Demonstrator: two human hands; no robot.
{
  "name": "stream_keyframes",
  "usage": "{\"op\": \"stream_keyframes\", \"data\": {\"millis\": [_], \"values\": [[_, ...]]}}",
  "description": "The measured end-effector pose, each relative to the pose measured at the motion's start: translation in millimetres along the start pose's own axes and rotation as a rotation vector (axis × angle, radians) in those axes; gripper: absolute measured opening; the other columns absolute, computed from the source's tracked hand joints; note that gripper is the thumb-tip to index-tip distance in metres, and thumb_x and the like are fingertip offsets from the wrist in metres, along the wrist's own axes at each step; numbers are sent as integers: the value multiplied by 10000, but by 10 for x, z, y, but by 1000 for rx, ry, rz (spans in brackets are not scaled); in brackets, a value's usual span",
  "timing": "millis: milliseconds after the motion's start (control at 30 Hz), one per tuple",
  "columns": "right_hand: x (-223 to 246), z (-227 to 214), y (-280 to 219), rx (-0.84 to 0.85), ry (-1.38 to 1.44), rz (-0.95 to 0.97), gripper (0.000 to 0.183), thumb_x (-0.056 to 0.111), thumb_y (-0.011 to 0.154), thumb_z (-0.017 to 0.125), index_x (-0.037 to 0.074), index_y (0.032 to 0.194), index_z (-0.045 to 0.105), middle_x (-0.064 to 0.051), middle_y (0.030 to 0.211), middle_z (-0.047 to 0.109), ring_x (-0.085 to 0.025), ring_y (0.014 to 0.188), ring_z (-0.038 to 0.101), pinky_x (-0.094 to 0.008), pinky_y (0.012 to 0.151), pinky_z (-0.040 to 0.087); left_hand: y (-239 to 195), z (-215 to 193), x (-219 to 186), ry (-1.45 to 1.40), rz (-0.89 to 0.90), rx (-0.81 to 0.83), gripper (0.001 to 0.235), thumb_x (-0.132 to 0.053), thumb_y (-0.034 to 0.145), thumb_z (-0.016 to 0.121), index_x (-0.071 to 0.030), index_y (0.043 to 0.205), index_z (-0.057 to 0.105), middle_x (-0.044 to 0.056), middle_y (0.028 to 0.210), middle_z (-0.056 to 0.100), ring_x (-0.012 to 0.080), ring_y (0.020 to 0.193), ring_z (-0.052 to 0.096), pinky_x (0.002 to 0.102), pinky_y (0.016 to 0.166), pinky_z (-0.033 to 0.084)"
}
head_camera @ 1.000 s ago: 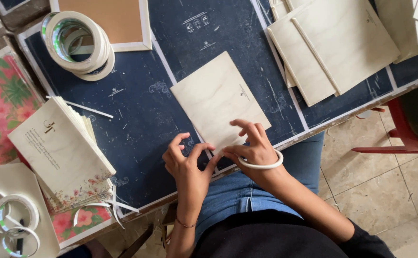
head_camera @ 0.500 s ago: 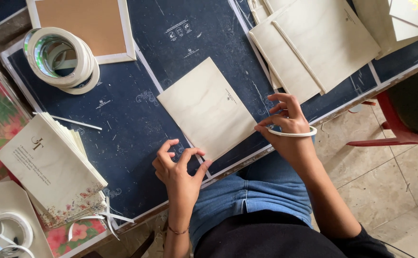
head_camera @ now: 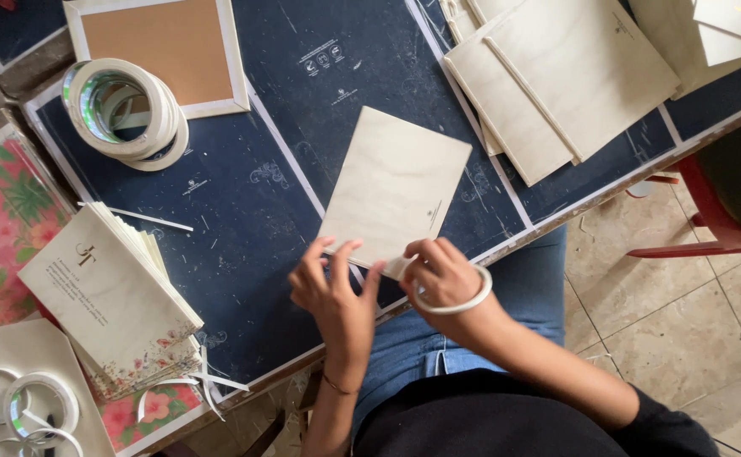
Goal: Applying double-sided tape to the edges of paper cards and stacking them.
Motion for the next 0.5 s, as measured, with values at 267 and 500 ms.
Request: {"op": "stream_keyframes", "data": {"millis": [267, 500], "values": [[386, -184, 179, -142, 302, -102, 474, 232, 1002, 767, -4, 1408, 699, -299, 1329, 639, -404, 988, 748, -483, 933, 633, -8, -168, 107, -24, 89, 47, 354, -392, 921, 855, -296, 1235, 724, -85, 1404, 617, 274, 1199, 481, 471, 935, 361], [156, -296, 116, -191, 227, -2, 155, 159, 938, 833, 56, 1053, 827, -173, 1253, 707, -312, 993, 754, -386, 948, 637, -67, -126, 158, -91, 7, 113, 571, -407, 786, 959, -306, 1287, 704, -98, 1503, 598, 285, 1237, 420, 502, 997, 354]]}}
Point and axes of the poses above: each hand's wrist, its own y-axis towards the middle knuckle, its own z-axis out of the palm, x = y × z, the point moved 8 cm from there along y, towards the middle knuckle
